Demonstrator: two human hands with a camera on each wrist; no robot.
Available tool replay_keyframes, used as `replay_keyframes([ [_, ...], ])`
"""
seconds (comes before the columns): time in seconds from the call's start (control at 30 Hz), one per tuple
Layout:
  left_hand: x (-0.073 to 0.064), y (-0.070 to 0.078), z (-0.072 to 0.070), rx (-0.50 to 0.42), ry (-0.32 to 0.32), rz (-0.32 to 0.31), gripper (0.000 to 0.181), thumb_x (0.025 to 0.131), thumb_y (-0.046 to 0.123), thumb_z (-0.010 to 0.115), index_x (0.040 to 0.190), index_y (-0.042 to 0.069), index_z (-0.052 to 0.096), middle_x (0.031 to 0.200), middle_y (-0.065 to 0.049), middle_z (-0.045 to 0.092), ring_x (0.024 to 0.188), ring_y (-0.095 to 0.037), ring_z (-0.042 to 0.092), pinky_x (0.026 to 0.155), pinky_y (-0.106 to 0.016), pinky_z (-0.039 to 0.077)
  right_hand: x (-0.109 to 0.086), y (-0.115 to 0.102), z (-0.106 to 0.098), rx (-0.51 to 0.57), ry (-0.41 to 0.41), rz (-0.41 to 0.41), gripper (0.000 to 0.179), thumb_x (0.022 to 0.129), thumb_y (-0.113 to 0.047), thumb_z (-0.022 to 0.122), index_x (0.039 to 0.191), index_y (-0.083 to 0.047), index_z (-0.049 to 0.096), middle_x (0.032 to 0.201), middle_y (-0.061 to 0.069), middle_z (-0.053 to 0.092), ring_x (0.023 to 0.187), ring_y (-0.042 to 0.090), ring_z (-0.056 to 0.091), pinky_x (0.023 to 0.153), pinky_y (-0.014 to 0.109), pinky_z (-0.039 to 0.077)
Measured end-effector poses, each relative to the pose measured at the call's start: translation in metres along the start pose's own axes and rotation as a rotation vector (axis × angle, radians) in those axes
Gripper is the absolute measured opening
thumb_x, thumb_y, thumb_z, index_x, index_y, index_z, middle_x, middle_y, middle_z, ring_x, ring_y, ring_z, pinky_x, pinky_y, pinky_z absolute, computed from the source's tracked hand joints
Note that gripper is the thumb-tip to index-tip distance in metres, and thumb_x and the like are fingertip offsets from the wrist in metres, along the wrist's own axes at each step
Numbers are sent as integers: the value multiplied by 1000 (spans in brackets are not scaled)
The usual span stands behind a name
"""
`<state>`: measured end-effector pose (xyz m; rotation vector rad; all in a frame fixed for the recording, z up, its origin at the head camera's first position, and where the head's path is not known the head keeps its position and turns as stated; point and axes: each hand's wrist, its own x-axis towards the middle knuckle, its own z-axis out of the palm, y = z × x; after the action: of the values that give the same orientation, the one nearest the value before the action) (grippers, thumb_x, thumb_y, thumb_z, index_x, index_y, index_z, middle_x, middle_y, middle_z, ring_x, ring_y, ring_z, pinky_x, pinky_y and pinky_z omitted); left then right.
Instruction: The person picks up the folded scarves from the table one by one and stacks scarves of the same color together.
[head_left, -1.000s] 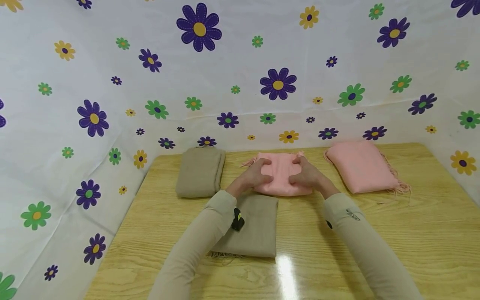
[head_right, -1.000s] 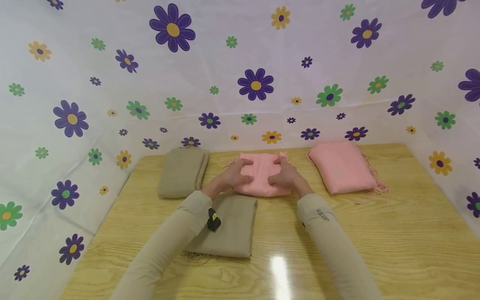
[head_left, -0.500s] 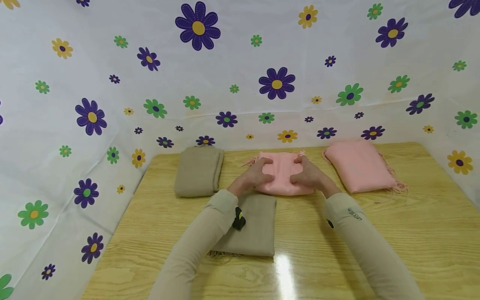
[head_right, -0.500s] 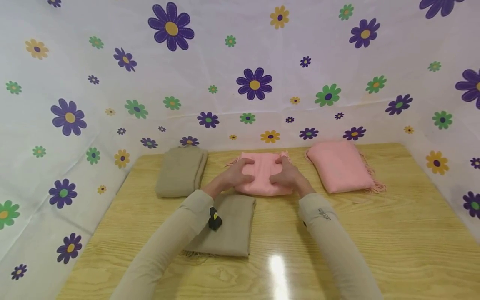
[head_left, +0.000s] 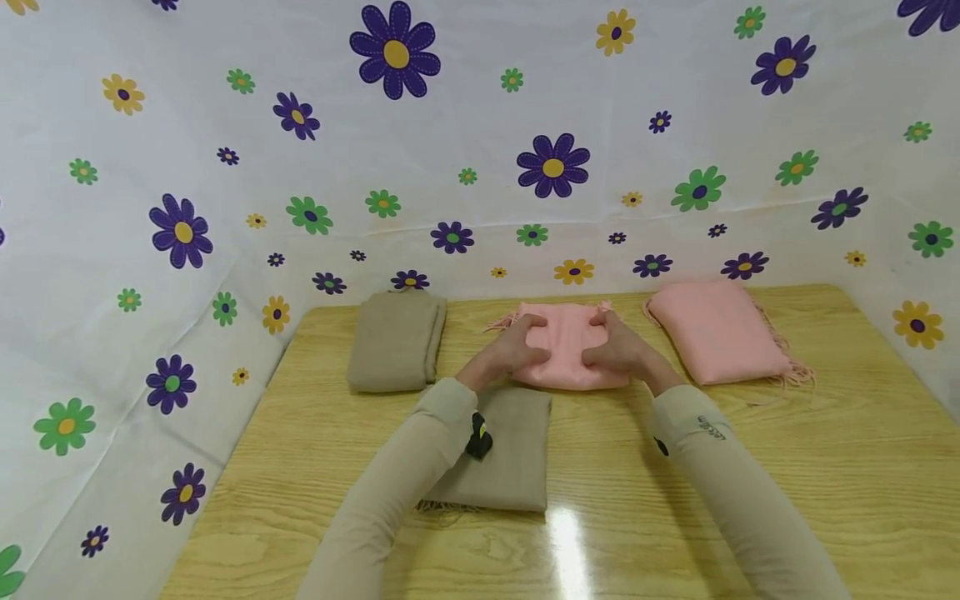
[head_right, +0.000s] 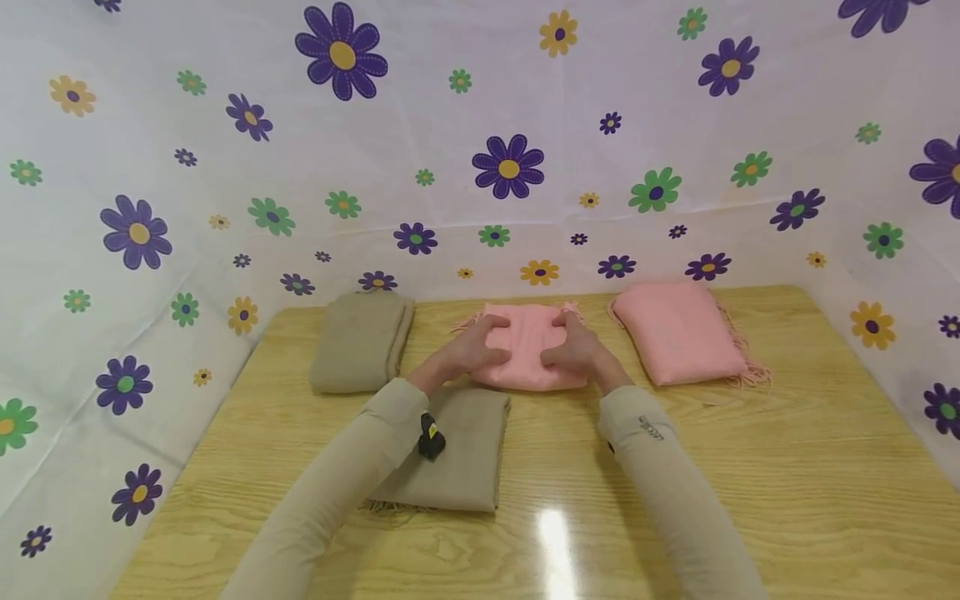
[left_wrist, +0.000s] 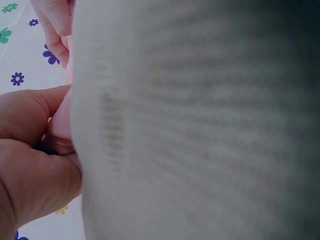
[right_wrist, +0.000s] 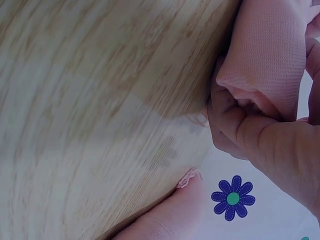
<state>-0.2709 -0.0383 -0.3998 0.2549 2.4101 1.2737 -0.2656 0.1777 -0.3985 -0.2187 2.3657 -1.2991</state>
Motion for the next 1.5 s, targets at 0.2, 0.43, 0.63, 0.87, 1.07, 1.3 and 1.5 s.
replay_keyframes([
  [0.2,2,3,3,8,-9,1,59,95,6,63,148,3,38,152,-20,37,139,-30,36,115,-44,30,-2,2,-3,-13,6,2,72,87,-10,66,145,4,25,151,30,26,125,36,35,109,43,29],
  [0.43,3,6,7,10,-10,25,60,95,5,63,148,1,37,152,-22,37,140,-30,36,113,-44,32,-4,4,-8,4,8,4,74,86,-8,66,145,5,24,150,31,26,126,36,33,109,43,29],
  [0.63,5,10,11,11,-8,21,59,95,7,64,148,2,37,151,-21,38,138,-30,38,113,-44,33,-3,7,-12,-6,16,22,73,86,-10,67,144,3,25,149,30,27,126,36,34,108,42,30],
  [0.87,7,12,15,22,-13,15,59,95,8,63,148,3,37,151,-20,39,139,-29,37,114,-43,31,-3,15,-17,8,15,-1,75,86,-10,67,147,4,26,158,27,17,133,36,30,113,45,26],
  [1.07,10,12,16,-84,-35,6,61,94,5,64,148,1,36,152,-20,35,139,-29,34,115,-43,30,-4,26,-27,154,-27,22,78,89,-15,68,152,-4,24,163,21,7,138,34,27,115,46,27],
  [1.3,15,8,16,-168,-72,-17,60,96,9,63,150,5,36,155,-17,32,140,-28,32,115,-43,29,-6,36,-34,402,-76,67,82,93,-14,66,159,-13,17,165,11,2,137,31,32,99,29,44],
  [1.5,17,10,17,-172,-88,-18,59,97,10,62,150,6,37,155,-17,33,140,-29,34,115,-42,31,-7,41,-37,434,-109,55,82,95,-12,63,159,-14,13,165,14,2,135,30,34,82,16,48],
])
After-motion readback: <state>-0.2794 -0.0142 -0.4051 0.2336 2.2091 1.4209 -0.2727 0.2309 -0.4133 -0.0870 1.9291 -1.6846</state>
